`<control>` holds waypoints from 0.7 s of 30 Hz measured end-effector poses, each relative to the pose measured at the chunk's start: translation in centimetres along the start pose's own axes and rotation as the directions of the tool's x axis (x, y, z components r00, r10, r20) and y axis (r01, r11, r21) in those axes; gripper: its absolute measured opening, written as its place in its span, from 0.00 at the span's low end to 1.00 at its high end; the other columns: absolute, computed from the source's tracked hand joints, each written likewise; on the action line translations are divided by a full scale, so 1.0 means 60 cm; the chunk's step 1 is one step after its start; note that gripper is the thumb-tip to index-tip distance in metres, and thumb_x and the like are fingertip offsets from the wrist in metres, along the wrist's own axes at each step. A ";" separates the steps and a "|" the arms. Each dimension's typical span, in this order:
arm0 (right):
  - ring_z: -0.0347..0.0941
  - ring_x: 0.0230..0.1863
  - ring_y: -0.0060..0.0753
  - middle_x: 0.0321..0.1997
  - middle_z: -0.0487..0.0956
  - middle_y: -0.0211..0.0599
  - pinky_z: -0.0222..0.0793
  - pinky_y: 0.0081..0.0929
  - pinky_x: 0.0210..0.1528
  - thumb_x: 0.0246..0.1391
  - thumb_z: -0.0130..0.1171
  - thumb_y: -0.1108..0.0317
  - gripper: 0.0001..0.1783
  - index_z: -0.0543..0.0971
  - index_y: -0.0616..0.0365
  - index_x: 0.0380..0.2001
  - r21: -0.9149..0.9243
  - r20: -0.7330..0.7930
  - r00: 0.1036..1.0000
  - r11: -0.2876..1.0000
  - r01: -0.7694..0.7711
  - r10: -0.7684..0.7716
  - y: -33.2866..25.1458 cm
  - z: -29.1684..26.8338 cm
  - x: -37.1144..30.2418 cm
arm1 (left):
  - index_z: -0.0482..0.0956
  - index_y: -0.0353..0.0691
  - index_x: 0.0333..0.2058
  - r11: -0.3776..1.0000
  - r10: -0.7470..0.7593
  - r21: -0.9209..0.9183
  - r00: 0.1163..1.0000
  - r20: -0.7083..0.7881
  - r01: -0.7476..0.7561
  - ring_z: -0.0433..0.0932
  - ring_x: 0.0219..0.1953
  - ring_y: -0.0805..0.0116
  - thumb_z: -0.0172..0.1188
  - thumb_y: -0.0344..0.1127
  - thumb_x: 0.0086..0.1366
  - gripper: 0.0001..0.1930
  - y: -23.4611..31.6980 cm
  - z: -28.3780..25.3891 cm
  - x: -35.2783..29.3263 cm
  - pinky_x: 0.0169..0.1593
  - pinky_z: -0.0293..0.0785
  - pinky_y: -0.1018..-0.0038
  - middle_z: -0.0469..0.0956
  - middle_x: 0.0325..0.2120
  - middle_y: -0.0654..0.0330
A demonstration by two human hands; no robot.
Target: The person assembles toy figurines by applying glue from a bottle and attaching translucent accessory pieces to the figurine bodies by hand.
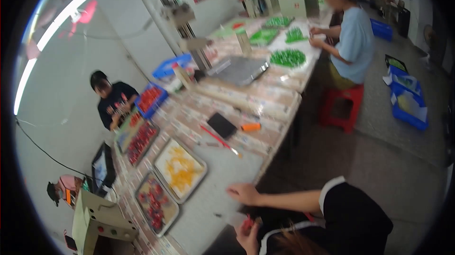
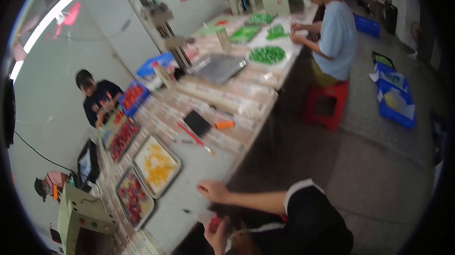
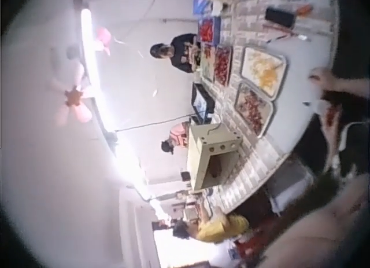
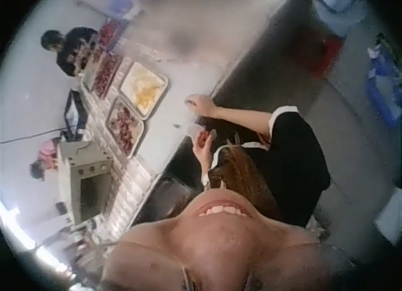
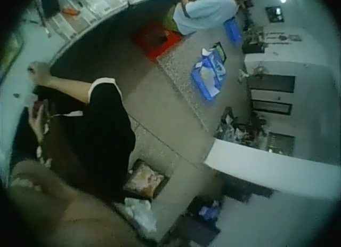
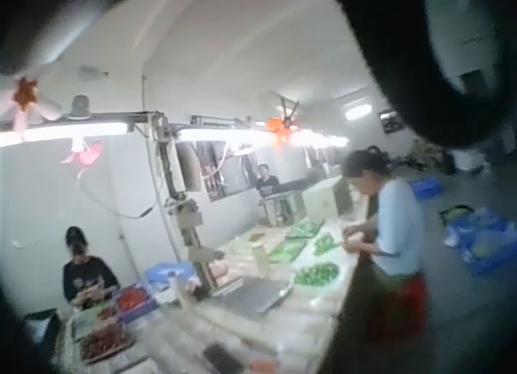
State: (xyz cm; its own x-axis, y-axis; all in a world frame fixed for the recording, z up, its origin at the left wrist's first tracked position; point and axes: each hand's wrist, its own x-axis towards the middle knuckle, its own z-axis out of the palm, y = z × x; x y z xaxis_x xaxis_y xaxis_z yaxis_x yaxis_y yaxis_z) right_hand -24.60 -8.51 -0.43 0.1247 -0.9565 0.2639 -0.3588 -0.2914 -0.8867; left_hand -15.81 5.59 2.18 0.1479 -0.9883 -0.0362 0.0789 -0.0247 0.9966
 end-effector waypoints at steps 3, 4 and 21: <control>0.71 0.33 0.43 0.29 0.74 0.46 0.65 0.32 0.35 0.47 0.51 0.59 0.15 0.74 0.60 0.30 -0.012 -0.023 1.000 1.000 0.005 -0.005 0.039 -0.016 0.009 | 0.71 0.32 0.38 0.998 -0.025 -0.050 0.997 0.068 0.029 0.72 0.34 0.74 0.59 0.21 0.48 0.15 -0.017 0.012 0.010 0.42 0.68 0.78 0.73 0.32 0.60; 0.72 0.32 0.37 0.29 0.75 0.45 0.66 0.31 0.34 0.47 0.51 0.61 0.13 0.73 0.61 0.30 0.061 -0.025 1.000 0.998 -0.009 0.011 0.048 -0.028 0.006 | 0.71 0.33 0.38 0.995 -0.088 -0.033 0.990 0.109 0.092 0.71 0.33 0.75 0.60 0.22 0.49 0.15 -0.015 0.021 0.009 0.40 0.68 0.80 0.71 0.32 0.61; 0.69 0.36 0.40 0.33 0.72 0.40 0.64 0.35 0.40 0.42 0.48 0.71 0.11 0.71 0.58 0.33 -0.933 0.044 0.973 0.339 0.121 -0.228 0.097 -0.241 0.222 | 0.72 0.32 0.37 0.996 -0.042 -0.052 0.881 0.471 0.075 0.71 0.40 0.70 0.60 0.26 0.50 0.14 0.015 0.046 0.042 0.43 0.69 0.79 0.59 0.41 0.59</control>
State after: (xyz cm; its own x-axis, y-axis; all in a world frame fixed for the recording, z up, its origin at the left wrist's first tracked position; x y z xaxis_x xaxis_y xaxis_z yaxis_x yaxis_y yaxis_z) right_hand -38.41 -23.18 3.42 0.2435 -0.8633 0.4421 -0.9695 -0.2299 0.0852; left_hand -18.10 2.64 3.22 -0.3369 -0.9407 -0.0389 0.1406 -0.0911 0.9859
